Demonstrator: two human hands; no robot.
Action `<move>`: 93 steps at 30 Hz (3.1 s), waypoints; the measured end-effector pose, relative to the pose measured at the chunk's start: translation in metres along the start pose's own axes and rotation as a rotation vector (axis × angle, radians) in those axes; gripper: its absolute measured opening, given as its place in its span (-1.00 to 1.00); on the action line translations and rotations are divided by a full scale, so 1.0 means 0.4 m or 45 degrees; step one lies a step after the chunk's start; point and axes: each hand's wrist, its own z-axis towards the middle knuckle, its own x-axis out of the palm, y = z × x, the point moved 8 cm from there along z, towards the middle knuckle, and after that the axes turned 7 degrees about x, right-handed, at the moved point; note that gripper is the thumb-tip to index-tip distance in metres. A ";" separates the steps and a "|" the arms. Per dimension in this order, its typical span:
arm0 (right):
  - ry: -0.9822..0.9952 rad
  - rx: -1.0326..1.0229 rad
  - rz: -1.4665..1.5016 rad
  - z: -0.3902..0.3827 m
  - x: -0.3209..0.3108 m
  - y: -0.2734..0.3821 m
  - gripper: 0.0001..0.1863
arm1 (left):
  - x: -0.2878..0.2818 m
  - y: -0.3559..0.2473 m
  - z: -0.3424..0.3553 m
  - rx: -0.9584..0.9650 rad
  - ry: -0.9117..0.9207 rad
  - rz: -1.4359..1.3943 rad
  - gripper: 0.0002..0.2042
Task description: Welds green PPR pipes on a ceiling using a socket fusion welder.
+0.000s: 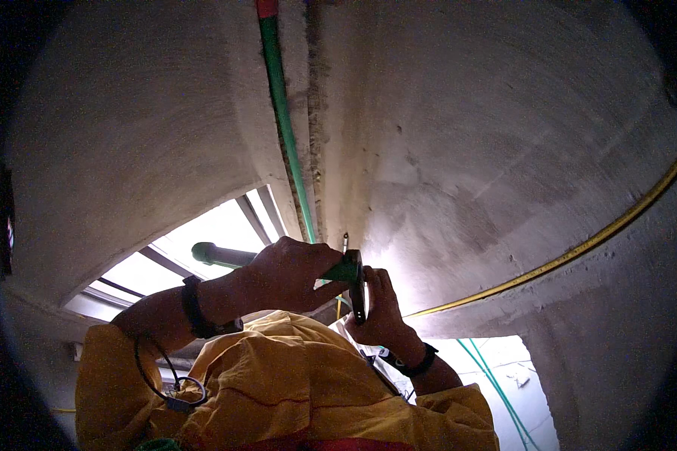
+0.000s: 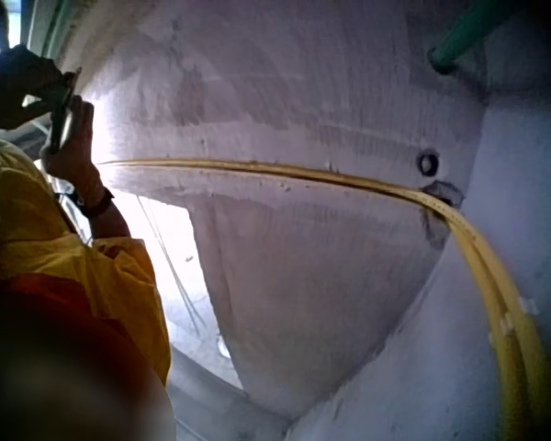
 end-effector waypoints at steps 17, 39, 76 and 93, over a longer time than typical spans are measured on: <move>-0.474 0.030 0.005 0.000 0.006 -0.022 -0.27 | 0.012 -0.013 -0.071 0.069 0.045 0.199 -0.50; 0.058 0.688 0.313 -0.115 0.173 -0.133 -0.75 | 0.167 0.141 -0.090 -0.293 0.037 0.090 -0.59; -0.074 -0.527 -0.080 0.160 0.047 0.061 -0.52 | -0.055 -0.001 -0.109 -0.035 -0.077 0.160 -0.55; -0.489 -1.216 -0.403 0.350 -0.200 0.251 -0.77 | -0.065 0.029 -0.169 -0.173 0.177 0.492 -0.52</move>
